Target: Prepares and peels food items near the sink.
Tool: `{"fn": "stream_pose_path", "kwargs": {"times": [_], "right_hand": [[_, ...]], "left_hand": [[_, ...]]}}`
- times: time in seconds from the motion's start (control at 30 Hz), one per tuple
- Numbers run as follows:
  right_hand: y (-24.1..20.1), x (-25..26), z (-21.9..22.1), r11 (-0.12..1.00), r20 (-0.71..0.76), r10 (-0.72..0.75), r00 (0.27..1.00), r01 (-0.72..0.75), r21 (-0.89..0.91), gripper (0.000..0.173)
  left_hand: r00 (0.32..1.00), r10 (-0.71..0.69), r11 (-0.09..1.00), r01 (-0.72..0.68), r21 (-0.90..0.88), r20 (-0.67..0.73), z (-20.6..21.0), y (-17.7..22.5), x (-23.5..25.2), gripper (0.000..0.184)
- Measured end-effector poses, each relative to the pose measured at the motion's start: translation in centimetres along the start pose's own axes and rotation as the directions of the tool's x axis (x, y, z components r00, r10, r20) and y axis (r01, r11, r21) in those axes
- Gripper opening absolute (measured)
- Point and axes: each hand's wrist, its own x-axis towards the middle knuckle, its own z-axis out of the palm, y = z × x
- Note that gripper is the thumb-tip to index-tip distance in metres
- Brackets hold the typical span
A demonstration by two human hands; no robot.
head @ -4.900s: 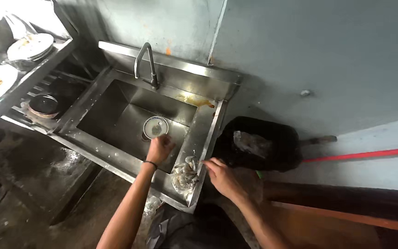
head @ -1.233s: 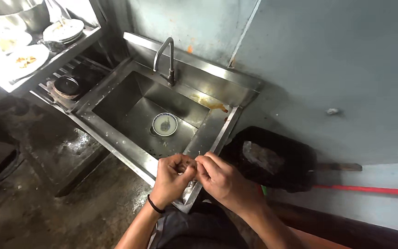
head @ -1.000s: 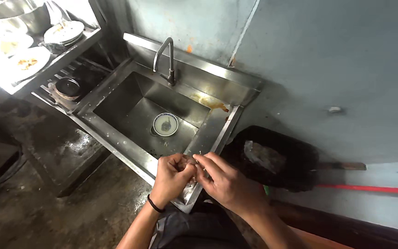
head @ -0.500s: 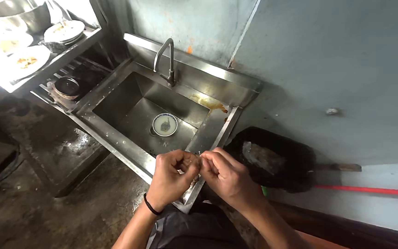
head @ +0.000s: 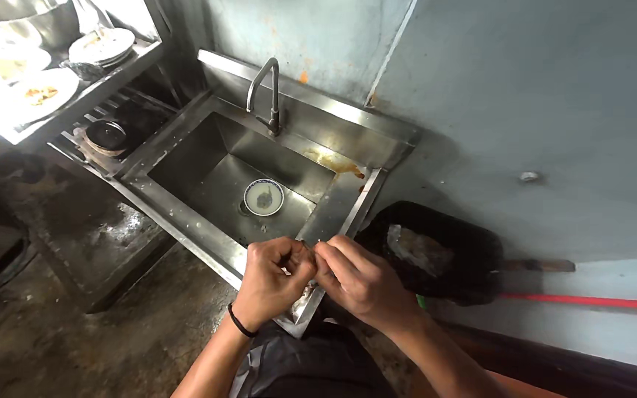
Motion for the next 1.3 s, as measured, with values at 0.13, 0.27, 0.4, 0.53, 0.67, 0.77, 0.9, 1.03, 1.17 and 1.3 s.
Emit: {"fn": "stream_pose_path", "kwargs": {"times": [0.13, 0.27, 0.4, 0.53, 0.67, 0.77, 0.9, 1.03, 1.17, 1.3], "right_hand": [[0.2, 0.1, 0.3, 0.996, 0.038, -0.050, 0.998, 0.047, 0.071, 0.018], [0.7, -0.1, 0.6, 0.947, 0.112, 0.127, 0.986, -0.154, 0.281, 0.014], [0.1, 0.3, -0.1, 0.938, 0.136, 0.173, 0.975, -0.206, 0.279, 0.023], [-0.2, 0.4, -0.3, 0.970, 0.087, 0.119, 0.989, -0.135, 0.204, 0.015], [0.2, 0.3, 0.3, 0.886, 0.112, 0.215, 0.970, -0.242, 0.397, 0.009], [0.1, 0.0, 0.7, 0.712, 0.171, 0.356, 0.919, -0.385, 0.588, 0.006], [-0.6, -0.4, 1.1, 0.727, 0.106, 0.424, 0.899, -0.408, 0.552, 0.005], [-0.9, -0.1, 1.0, 0.759, 0.041, 0.525, 0.850, -0.489, 0.429, 0.006], [-1.2, 0.2, 1.5, 0.723, 0.032, 0.639, 0.769, -0.614, 0.316, 0.007], [-1.6, 0.3, 1.6, 0.726, 0.035, 0.639, 0.768, -0.618, 0.301, 0.006]], "left_hand": [[1.000, 0.009, 1.000, -0.009, 0.009, 0.016, -0.3, -0.8, -0.1, 0.011], [0.997, -0.069, 0.996, 0.071, -0.046, 0.036, -0.7, -1.1, -0.2, 0.013], [0.996, -0.089, 0.996, 0.090, -0.028, 0.028, -0.8, -0.4, 0.0, 0.016], [0.995, 0.004, 0.999, -0.009, 0.054, 0.100, -1.2, 0.0, 0.2, 0.012], [0.984, 0.049, 0.999, -0.050, 0.001, 0.170, -1.7, -0.3, 0.4, 0.014], [0.987, 0.006, 0.996, 0.008, -0.084, 0.163, -1.7, -0.4, 0.5, 0.014], [0.989, -0.063, 0.990, 0.079, -0.120, 0.130, -1.2, -0.5, 0.2, 0.010], [0.992, 0.025, 0.998, -0.019, 0.052, -0.121, -0.1, -0.7, -0.3, 0.009], [0.938, 0.316, 0.928, -0.276, 0.249, -0.139, 0.6, -1.0, -0.7, 0.008], [0.950, 0.299, 0.917, -0.260, 0.301, -0.091, 0.9, -1.4, -1.1, 0.012]]}}
